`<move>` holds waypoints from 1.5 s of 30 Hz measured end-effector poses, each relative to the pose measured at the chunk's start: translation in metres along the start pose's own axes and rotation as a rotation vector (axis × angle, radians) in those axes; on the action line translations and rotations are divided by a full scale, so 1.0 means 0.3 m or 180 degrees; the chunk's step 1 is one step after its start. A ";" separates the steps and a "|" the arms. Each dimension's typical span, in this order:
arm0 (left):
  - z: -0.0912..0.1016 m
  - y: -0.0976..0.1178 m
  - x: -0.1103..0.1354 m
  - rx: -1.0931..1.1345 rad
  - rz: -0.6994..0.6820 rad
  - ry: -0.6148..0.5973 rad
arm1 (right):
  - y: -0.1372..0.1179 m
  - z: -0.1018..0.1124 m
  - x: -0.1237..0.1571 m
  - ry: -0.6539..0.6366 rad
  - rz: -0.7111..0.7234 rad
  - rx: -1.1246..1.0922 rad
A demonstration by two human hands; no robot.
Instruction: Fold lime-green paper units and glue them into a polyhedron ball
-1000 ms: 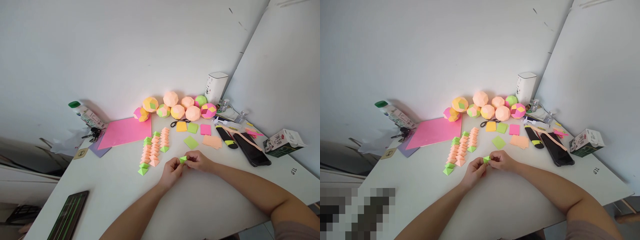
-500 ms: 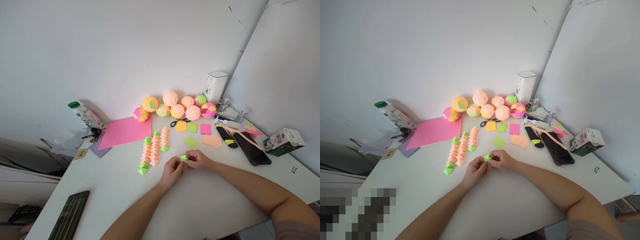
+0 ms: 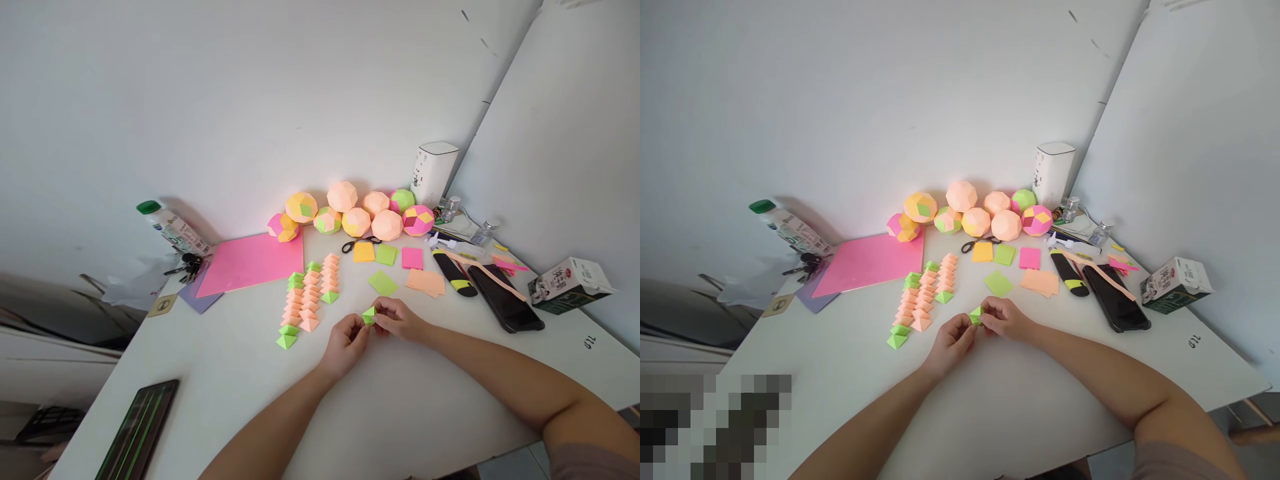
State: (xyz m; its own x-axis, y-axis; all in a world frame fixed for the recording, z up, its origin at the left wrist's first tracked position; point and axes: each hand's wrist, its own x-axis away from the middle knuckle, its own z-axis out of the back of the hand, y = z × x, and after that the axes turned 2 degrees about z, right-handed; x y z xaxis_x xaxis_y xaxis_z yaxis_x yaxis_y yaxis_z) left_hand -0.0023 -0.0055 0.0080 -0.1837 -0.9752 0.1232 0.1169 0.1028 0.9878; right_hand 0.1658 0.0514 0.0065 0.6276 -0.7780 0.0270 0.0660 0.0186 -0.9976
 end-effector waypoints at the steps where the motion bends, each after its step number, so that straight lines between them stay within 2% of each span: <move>1: -0.001 0.000 0.000 0.0038 0.0000 0.0004 | 0.001 0.000 0.000 0.0021 -0.0008 0.0014; 8: -0.010 -0.023 -0.009 0.0429 0.0037 0.0375 | 0.007 -0.001 -0.003 -0.0010 0.0121 0.0451; 17: -0.012 0.002 -0.004 0.0399 0.0112 0.0390 | 0.003 -0.006 -0.009 -0.0026 0.0080 0.0525; 25: -0.009 -0.015 -0.005 0.0385 0.0125 0.0398 | 0.000 -0.006 -0.002 0.0001 0.0049 0.0428; 32: -0.011 -0.001 -0.002 0.0512 0.0138 0.0336 | 0.002 -0.004 -0.006 -0.0026 0.0149 0.0368; 37: -0.013 -0.006 -0.004 0.0492 0.0167 0.0428 | 0.008 -0.001 -0.005 -0.0053 0.0194 0.0456; 45: -0.014 -0.003 -0.002 0.0435 0.0145 0.0387 | 0.019 0.004 0.000 0.0083 -0.0023 0.0128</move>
State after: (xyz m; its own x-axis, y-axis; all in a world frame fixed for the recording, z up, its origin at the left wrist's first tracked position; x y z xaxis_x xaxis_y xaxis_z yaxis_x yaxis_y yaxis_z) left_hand 0.0016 -0.0059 0.0068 -0.0610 -0.9846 0.1639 -0.0128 0.1650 0.9862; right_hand 0.1671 0.0523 0.0008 0.6067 -0.7943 0.0319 0.1019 0.0379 -0.9941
